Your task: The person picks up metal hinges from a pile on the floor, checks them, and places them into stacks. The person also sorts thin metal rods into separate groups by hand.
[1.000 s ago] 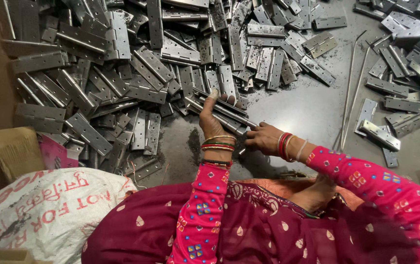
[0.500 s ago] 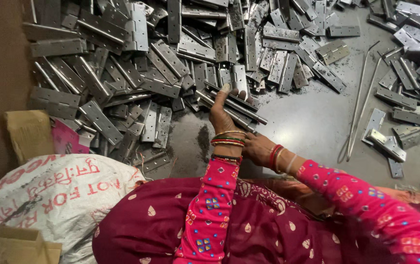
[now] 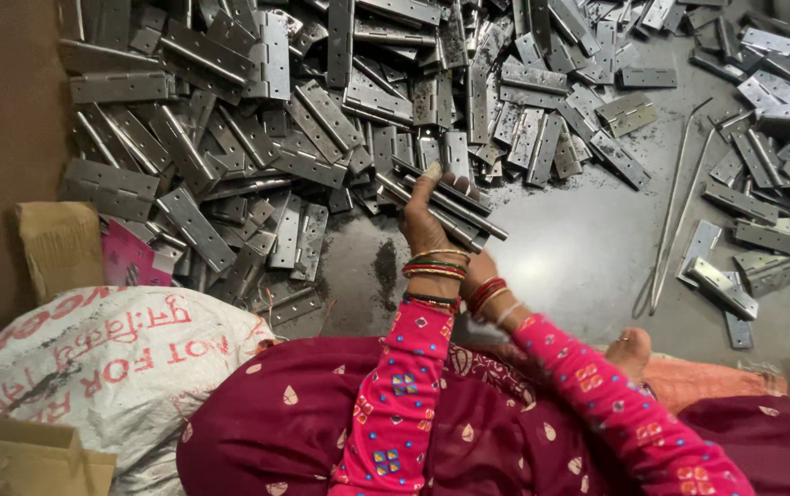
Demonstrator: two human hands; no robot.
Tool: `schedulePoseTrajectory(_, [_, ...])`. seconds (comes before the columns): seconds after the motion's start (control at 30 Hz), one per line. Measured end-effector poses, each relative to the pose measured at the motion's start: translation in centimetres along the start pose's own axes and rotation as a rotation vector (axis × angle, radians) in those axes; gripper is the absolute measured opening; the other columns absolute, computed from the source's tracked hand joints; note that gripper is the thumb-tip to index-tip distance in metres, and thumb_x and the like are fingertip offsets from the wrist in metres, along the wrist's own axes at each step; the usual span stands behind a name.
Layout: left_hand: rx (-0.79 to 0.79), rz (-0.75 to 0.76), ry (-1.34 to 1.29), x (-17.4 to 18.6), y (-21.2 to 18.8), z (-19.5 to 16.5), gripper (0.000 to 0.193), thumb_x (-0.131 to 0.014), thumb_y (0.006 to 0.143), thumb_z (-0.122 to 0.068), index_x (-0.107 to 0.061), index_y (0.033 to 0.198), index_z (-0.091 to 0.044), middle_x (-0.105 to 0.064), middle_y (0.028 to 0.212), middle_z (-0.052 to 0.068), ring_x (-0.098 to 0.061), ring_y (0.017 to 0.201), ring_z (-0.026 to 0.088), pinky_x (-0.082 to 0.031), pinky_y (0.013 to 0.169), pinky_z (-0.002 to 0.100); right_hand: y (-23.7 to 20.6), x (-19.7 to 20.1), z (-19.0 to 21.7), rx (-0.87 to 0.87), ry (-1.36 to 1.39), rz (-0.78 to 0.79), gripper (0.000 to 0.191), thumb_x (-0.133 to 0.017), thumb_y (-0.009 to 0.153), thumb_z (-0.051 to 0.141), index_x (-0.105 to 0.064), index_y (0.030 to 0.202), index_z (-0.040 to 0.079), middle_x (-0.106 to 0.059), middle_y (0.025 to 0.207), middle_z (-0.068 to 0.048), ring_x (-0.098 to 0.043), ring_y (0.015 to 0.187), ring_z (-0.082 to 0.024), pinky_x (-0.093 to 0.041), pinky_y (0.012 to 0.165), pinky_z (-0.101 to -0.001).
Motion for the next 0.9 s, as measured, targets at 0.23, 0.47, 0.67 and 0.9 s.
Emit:
schedulePoseTrajectory(0.23, [-0.061,0.022,0.08,-0.1,-0.7,-1.2,0.026,-0.069,0.086,-0.027,-0.067,0.092,-0.002,-0.071,0.078,0.013,-0.07,0.063,0.025,-0.062,0.058,0.038,-0.9,1.4,-0.4,-0.213,0.183,-0.05,0.022,-0.064,0.092,0.027,-0.068,0.102,0.008,-0.071,0.1,-0.018,-0.068,0.091,-0.04,-0.056,0.078,-0.0481])
schedulePoseTrajectory(0.47, [-0.046,-0.009,0.071,-0.6,-0.9,-1.5,0.027,-0.074,0.086,-0.022,-0.069,0.098,0.001,-0.071,0.083,0.013,-0.071,0.067,0.022,-0.062,0.061,0.036,-2.5,5.9,-3.8,-0.427,-0.045,0.084,0.02,-0.064,0.093,0.024,-0.07,0.101,0.007,-0.072,0.099,-0.022,-0.07,0.085,-0.043,-0.057,0.076,-0.0517])
schedulePoseTrajectory(0.67, [0.005,-0.079,0.023,-0.4,-1.6,-0.1,0.029,-0.071,0.086,-0.021,-0.066,0.097,0.005,-0.071,0.087,0.016,-0.074,0.074,0.024,-0.066,0.065,0.039,-2.3,6.5,3.7,-0.006,0.396,-0.302,0.037,-0.073,0.083,0.015,-0.063,0.117,0.003,-0.068,0.091,-0.023,-0.067,0.083,-0.045,-0.054,0.071,-0.0511])
schedulePoseTrajectory(0.9, [-0.161,0.025,0.069,-1.9,-2.1,-1.0,0.026,-0.076,0.085,-0.017,-0.068,0.098,0.004,-0.071,0.085,0.013,-0.073,0.071,0.022,-0.064,0.064,0.036,-3.6,15.0,0.6,-0.273,0.244,-0.505,0.019,-0.072,0.089,0.005,-0.059,0.103,0.0,-0.066,0.086,-0.021,-0.064,0.078,-0.043,-0.053,0.068,-0.0484])
Point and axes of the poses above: each hand's wrist, its own y-axis towards the middle knuckle, its own x-axis out of the back of the hand, z = x × y, the point moved 5 cm from there along y, towards the middle knuckle
